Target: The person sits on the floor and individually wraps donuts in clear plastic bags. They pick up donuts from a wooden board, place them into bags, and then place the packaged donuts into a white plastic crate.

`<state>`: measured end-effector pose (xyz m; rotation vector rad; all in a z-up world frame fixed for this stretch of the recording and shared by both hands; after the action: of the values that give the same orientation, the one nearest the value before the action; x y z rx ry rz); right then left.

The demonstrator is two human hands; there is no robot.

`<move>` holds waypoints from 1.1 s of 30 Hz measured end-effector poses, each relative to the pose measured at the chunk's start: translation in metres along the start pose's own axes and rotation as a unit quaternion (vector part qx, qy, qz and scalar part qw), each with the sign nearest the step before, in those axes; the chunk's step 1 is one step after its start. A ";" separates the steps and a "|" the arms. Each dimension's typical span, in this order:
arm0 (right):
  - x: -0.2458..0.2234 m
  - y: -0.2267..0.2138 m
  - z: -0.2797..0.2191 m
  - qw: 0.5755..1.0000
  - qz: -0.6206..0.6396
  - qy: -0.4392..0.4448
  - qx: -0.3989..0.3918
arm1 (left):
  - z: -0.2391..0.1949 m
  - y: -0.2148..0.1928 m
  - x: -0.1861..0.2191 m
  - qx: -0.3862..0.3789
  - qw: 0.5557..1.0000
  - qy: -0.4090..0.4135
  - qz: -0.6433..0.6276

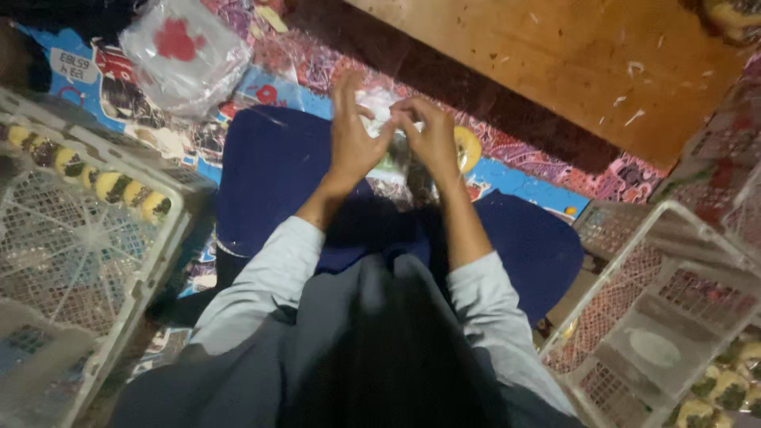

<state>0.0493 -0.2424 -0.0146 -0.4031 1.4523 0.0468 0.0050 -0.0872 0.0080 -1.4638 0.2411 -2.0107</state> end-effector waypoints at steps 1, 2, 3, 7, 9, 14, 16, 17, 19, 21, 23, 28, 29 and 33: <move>-0.020 0.001 -0.003 1.000 -0.016 -0.018 0.015 | 0.005 -0.008 -0.001 0.027 0.999 -0.023 -0.012; -0.039 0.001 -0.004 0.998 -0.032 -0.036 0.030 | 0.008 -0.014 -0.006 0.054 0.997 -0.047 -0.024; -0.059 0.000 -0.007 0.996 -0.050 -0.052 0.044 | 0.009 -0.009 -0.014 0.031 0.994 -0.098 -0.039; -0.153 -0.010 -0.037 0.937 -0.235 -0.213 0.144 | 0.022 -0.007 -0.017 0.042 0.991 -0.125 0.019; -0.151 -0.010 -0.030 0.970 -0.177 -0.130 0.108 | 0.021 -0.008 0.003 0.051 0.995 -0.077 0.022; -0.116 -0.010 -0.003 0.985 -0.145 -0.081 0.036 | 0.009 -0.011 0.064 0.036 0.989 0.137 -0.028; -0.107 -0.006 0.016 0.985 -0.133 -0.105 0.000 | 0.019 -0.029 0.064 0.159 0.973 0.165 0.029; -0.109 0.001 0.018 0.975 -0.161 -0.149 -0.021 | 0.033 -0.023 0.032 0.132 0.958 0.034 -0.253; -0.103 0.015 0.027 0.960 -0.212 -0.163 -0.083 | 0.055 0.033 -0.015 0.043 0.657 -0.217 -0.721; -0.090 0.025 0.053 0.946 -0.258 -0.108 -0.161 | 0.081 0.047 -0.037 0.010 0.689 -0.224 -0.689; -0.078 0.010 0.093 0.976 -0.022 0.009 -0.218 | 0.108 0.052 -0.058 0.005 0.685 -0.220 -0.695; -0.078 -0.116 0.248 0.907 -0.385 -0.113 0.129 | 0.146 0.025 -0.090 0.076 0.595 -0.237 -0.764; -0.061 -0.124 0.274 0.895 -0.427 -0.057 0.116 | 0.150 0.019 -0.091 0.085 0.577 -0.252 -0.773; -0.035 -0.124 0.316 0.860 -0.499 0.011 0.108 | 0.156 0.000 -0.095 0.129 0.528 -0.299 -0.784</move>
<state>0.3801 -0.2568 0.0691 -0.9267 1.1032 -0.9517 0.1640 0.0014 -0.0103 -2.2397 -2.3513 -2.0098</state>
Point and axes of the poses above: each hand's wrist, its own z-axis towards the middle knuckle, its own y-axis out of the palm, x = y × z, the point moved 8 cm from there along z, towards the middle knuckle, and after that the axes turned 11 degrees about z, right-handed, at the moved point
